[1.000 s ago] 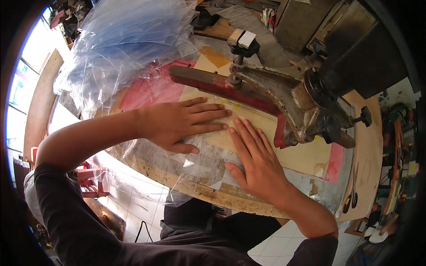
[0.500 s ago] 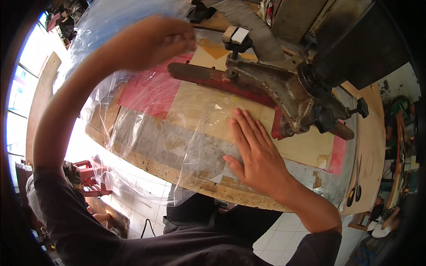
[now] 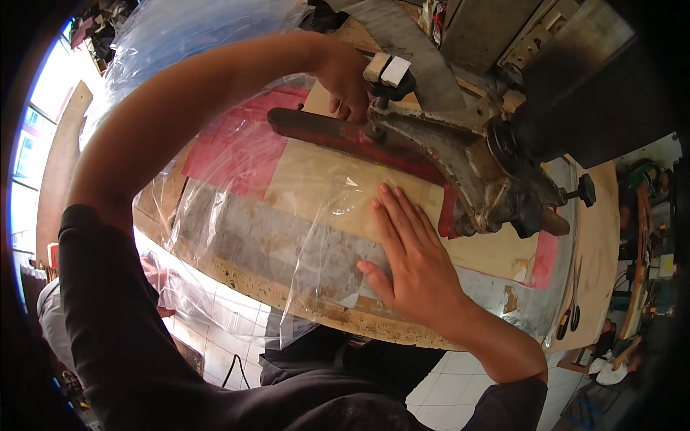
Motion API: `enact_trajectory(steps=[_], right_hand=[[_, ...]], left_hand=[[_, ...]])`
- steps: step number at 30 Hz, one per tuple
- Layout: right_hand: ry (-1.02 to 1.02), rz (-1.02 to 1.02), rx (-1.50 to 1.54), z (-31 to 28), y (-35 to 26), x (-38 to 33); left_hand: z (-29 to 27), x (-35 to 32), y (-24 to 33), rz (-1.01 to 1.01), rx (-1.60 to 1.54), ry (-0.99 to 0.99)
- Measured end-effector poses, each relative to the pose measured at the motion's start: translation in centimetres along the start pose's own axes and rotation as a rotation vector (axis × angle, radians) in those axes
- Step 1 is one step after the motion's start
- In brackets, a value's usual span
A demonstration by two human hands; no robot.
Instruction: The person cuts a plastic piece with scissors, aligns a plastic sheet on the table, and presses the heat sealer arm down onto the plastic.
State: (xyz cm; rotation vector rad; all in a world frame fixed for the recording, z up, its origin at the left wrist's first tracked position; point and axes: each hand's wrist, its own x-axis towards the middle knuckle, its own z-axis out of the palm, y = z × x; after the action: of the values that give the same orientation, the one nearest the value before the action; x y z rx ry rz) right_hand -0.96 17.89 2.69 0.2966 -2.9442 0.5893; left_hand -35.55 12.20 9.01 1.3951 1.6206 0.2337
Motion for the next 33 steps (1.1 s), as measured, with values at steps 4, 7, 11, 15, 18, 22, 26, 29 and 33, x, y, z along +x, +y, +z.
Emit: enact_trajectory(steps=[4,7,11,15,18,22,26,29,33], right_hand=[[0.005,0.01,0.006,0.0,0.0,0.1],[-0.003,0.011,0.0,0.0,0.0,0.1],[-0.018,0.009,-0.032,0.0,-0.3,0.4],[-0.029,0.026,-0.029,0.1,-0.2,0.4],[-0.035,0.039,-0.028,0.0,-0.4,0.4],[0.001,0.021,0.03,-0.2,-1.0,0.8],[-0.106,-0.207,-0.079,-0.8,-1.7,1.9],[-0.154,-0.277,0.036,0.3,-2.1,2.3],[-0.146,-0.227,0.147,1.6,-2.8,2.3]], left_hand=[[0.1,3.8,-1.2,-0.172,0.208,-0.089],[0.4,4.5,-2.3,-0.142,0.362,-0.013],[0.4,4.0,-3.6,0.172,0.72,0.066],[0.1,3.2,-2.8,0.325,0.826,0.152],[0.5,3.9,-2.3,0.096,0.586,0.102],[0.1,5.8,-5.9,0.278,0.614,0.075],[0.3,6.2,-6.6,0.341,0.583,0.036],[0.3,5.5,-6.9,0.462,0.544,0.144],[1.1,3.2,-3.2,0.438,0.706,0.269]])
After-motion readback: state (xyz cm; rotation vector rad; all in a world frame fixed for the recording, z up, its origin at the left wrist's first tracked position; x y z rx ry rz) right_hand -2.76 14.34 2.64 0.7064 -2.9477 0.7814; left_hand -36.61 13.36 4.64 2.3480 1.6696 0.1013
